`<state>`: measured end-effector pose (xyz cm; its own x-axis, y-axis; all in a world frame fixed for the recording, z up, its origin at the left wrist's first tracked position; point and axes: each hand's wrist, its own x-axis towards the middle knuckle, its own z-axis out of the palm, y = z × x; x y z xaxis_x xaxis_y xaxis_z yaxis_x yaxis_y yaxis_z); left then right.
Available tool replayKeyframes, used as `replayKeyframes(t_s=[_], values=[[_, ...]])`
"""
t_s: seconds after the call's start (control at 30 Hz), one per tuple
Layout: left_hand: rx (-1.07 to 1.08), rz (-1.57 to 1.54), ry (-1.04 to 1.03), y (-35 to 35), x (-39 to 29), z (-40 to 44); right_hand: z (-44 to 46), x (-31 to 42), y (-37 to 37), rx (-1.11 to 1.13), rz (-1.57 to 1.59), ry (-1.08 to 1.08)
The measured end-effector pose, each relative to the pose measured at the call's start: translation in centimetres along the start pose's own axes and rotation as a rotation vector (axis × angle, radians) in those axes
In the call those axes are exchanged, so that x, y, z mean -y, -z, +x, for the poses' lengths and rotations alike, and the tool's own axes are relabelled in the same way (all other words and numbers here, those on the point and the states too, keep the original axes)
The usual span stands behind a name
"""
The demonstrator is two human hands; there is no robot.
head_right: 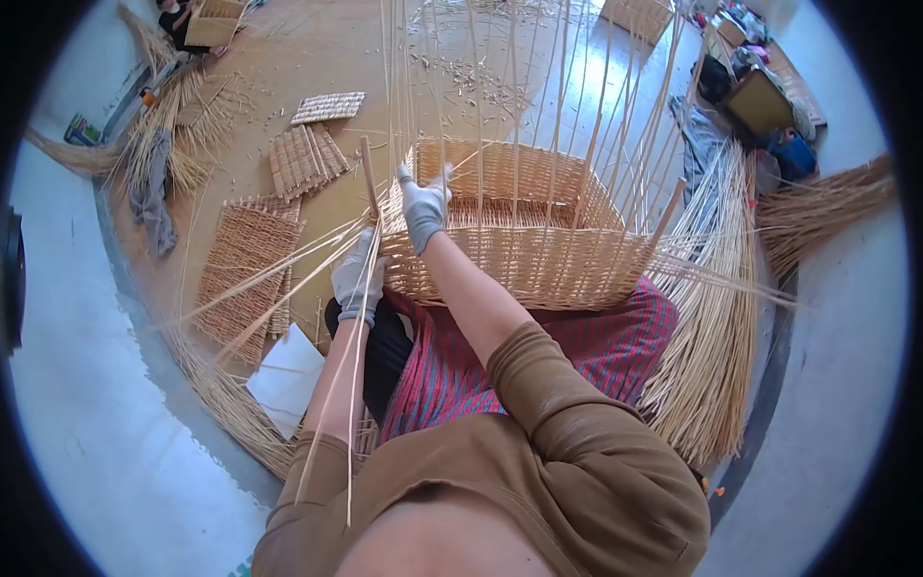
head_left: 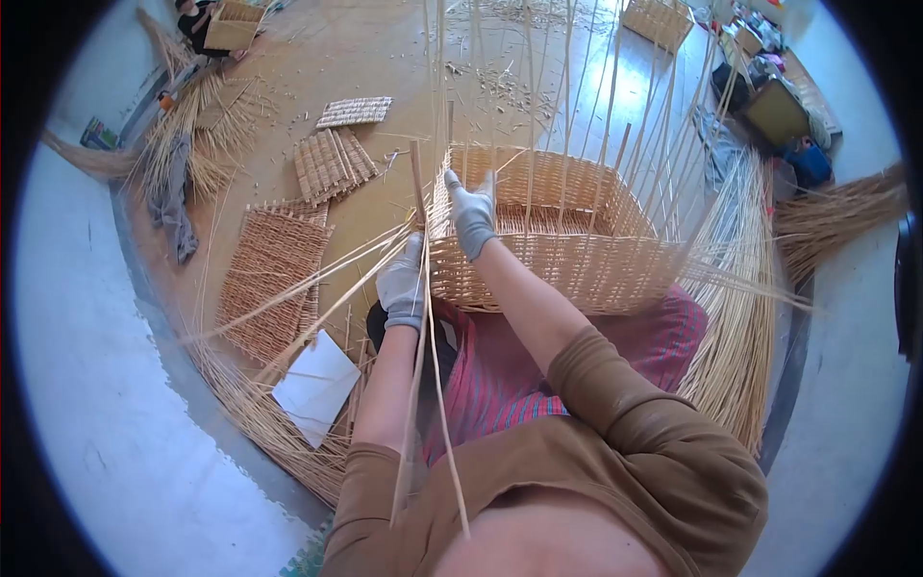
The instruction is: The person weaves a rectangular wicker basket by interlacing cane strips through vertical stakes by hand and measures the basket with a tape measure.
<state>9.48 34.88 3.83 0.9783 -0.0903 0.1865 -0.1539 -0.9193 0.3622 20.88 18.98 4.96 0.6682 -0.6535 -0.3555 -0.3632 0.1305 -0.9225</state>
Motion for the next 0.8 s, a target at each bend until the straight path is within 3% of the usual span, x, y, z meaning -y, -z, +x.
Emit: replayKeyframes(t_s=[0.07,0.13,0.2,0.27,0.3,0.4,0.43,0.5,0.53,0.57,0.67,0.73,0.77,0.8], values=[[0.003,-0.020,0.007,0.9,-0.3,0.4,-1.4,0.4,1.3,0.278,0.189,0.441],[0.177,0.039,0.111,1.9,-0.8,1.1,-2.5,1.4,0.6,0.326,0.679,0.537],[0.270,-0.026,0.167,2.6,-1.2,1.1,-3.1,2.6,2.6,0.613,0.313,0.287],[0.304,0.038,0.183,2.1,-1.6,1.8,-4.3,4.2,2.4,0.578,0.323,0.335],[0.249,-0.017,0.157,0.6,-0.6,2.1,-5.0,5.3,2.4,0.206,0.274,0.741],[0.297,-0.069,0.144,-0.8,0.7,2.2,-6.7,7.5,3.7,-0.220,0.295,1.130],[0.296,0.042,0.189,-0.1,-0.4,2.7,-6.5,6.3,4.9,0.275,0.390,0.760],[0.241,-0.005,0.148,0.1,-0.5,1.9,-4.2,3.0,7.5,0.363,0.315,0.950],[0.170,-0.055,0.107,0.3,-0.6,2.2,-1.5,0.3,9.6,0.544,0.487,0.580],[0.331,-0.099,0.192,3.9,-3.2,2.7,-1.3,-0.8,13.6,0.719,0.576,0.159],[0.245,-0.135,0.141,4.8,-3.7,1.6,-2.3,-2.4,15.7,0.798,0.549,0.213],[0.234,-0.051,0.196,4.2,-4.2,0.5,-1.9,-2.9,16.5,0.569,0.710,0.201],[-0.008,-0.194,0.025,2.6,-3.6,-0.7,-1.5,-2.6,18.0,0.574,0.710,0.220],[-0.249,-0.335,-0.147,0.6,-3.2,-1.4,-1.3,-2.8,20.2,0.527,0.507,0.195]])
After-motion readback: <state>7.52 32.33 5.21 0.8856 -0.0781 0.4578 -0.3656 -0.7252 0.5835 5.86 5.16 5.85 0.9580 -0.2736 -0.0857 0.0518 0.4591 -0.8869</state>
